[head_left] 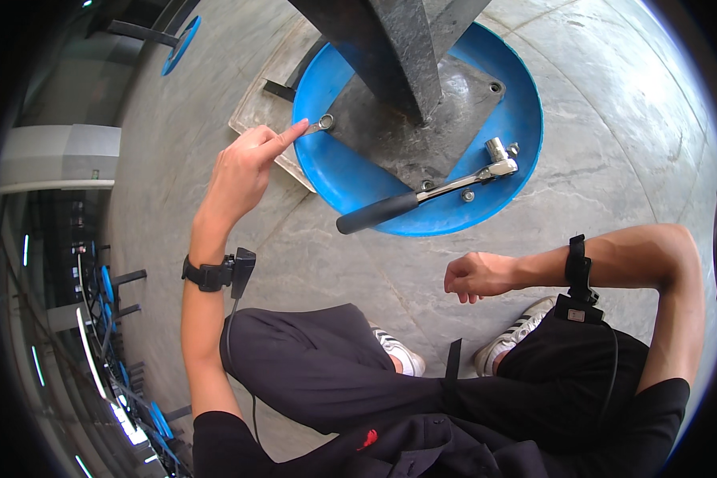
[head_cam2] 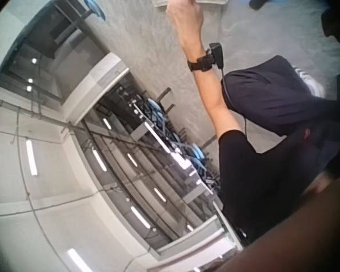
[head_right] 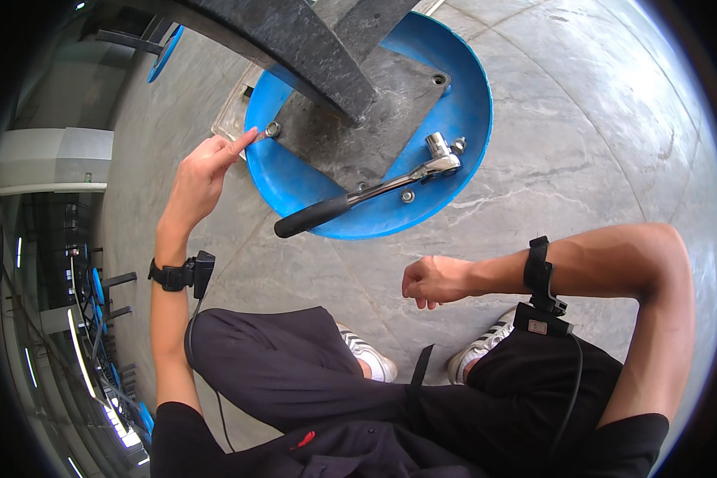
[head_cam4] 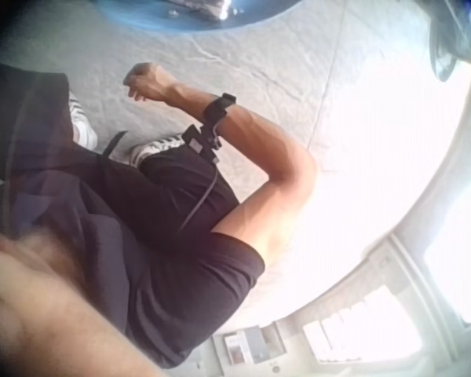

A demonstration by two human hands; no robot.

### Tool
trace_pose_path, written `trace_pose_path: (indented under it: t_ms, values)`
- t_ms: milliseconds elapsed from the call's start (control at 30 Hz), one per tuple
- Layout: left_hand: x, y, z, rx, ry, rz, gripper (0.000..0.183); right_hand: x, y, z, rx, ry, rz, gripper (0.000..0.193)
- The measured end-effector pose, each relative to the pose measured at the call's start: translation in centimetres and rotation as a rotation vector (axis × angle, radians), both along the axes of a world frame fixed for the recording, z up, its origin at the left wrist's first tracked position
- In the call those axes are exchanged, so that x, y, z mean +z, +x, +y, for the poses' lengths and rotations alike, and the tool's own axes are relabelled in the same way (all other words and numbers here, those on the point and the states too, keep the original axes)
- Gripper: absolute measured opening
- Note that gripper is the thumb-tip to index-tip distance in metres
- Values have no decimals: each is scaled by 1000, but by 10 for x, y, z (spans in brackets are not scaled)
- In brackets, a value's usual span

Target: The person manipulates mechanical components beneath a metal structure by hand, using a combination wrench and a socket wrench to alter the tightness of a bolt assembly over several attempts before walking across the room to configure another mechanical joint.

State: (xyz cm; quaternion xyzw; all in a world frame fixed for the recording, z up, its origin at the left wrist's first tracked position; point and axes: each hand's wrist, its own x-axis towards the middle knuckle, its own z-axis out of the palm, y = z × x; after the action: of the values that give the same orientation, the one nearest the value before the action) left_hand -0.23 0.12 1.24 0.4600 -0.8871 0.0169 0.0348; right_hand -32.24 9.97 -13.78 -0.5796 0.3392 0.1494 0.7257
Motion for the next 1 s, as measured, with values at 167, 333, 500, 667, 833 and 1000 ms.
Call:
trace_pose_path:
  t_ms: [167, 333, 500, 667, 833, 1000]
  values:
    - [12, -34, 16, 124, 311, 46, 49, 2, -14, 1, -28, -16, 39, 32]
    - [16, -53, 54, 313, 378, 180, 47, -3, 2, -3, 9, 3, 15, 31]
    - [31, -61, 56, 344, 272, 213, 44, -2, 2, -5, -11, 16, 34, 31]
    - [26, -38, 32, 169, 50, 213, 51, -8, 7, -6, -5, -10, 12, 31]
    - [22, -15, 17, 155, 113, 105, 60, -6, 8, -6, -7, -3, -5, 30]
    - [8, -9, 8, 81, 117, 148, 58, -8, 5, -5, -16, -5, 23, 31]
